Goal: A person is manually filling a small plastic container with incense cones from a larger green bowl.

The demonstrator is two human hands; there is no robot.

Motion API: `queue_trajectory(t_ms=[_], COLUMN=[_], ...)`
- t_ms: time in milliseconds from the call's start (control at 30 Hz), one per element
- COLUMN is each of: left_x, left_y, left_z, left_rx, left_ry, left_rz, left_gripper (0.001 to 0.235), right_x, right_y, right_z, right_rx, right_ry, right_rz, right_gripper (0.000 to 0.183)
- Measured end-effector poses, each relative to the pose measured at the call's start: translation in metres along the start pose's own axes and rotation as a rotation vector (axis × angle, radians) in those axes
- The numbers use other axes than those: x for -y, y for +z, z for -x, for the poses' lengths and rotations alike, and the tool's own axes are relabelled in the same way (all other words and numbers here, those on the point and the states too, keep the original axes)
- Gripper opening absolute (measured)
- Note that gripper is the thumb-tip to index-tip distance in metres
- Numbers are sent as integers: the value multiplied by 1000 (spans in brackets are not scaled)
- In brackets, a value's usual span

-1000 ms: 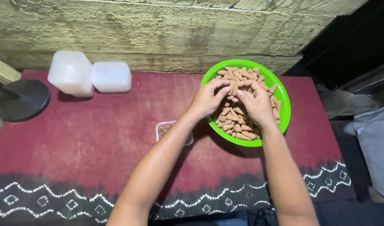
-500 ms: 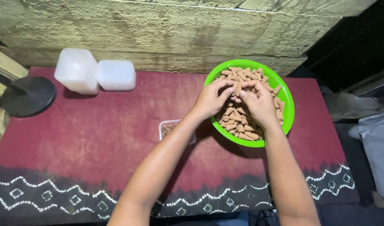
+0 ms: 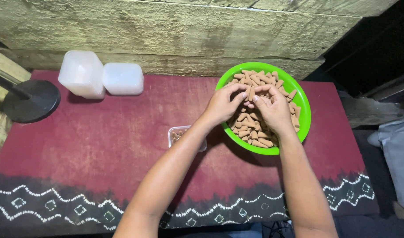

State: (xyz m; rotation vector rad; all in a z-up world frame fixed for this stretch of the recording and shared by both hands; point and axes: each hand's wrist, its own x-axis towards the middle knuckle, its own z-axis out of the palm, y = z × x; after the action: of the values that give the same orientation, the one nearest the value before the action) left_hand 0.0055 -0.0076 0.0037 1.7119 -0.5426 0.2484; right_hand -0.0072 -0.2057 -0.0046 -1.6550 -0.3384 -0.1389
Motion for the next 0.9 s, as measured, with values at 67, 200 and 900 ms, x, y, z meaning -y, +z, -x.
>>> queue_trajectory(t_ms=[67,200,900], left_x=[3,1,-19], left_y=[1,-1,-96], left_z=[0,-1,12], left_rx=[0,4,-18], left_ry=[4,19,-201], left_rz=[4,15,252], left_gripper=[21,20,16], right_x=[-2,7,39], right_y=[-3,1,-30], right_z=[0,1,0], right_rx=[2,-4,-242], right_ry=[-1,-3,42], right_rz=[4,0,-428], right_gripper=[26,25,22])
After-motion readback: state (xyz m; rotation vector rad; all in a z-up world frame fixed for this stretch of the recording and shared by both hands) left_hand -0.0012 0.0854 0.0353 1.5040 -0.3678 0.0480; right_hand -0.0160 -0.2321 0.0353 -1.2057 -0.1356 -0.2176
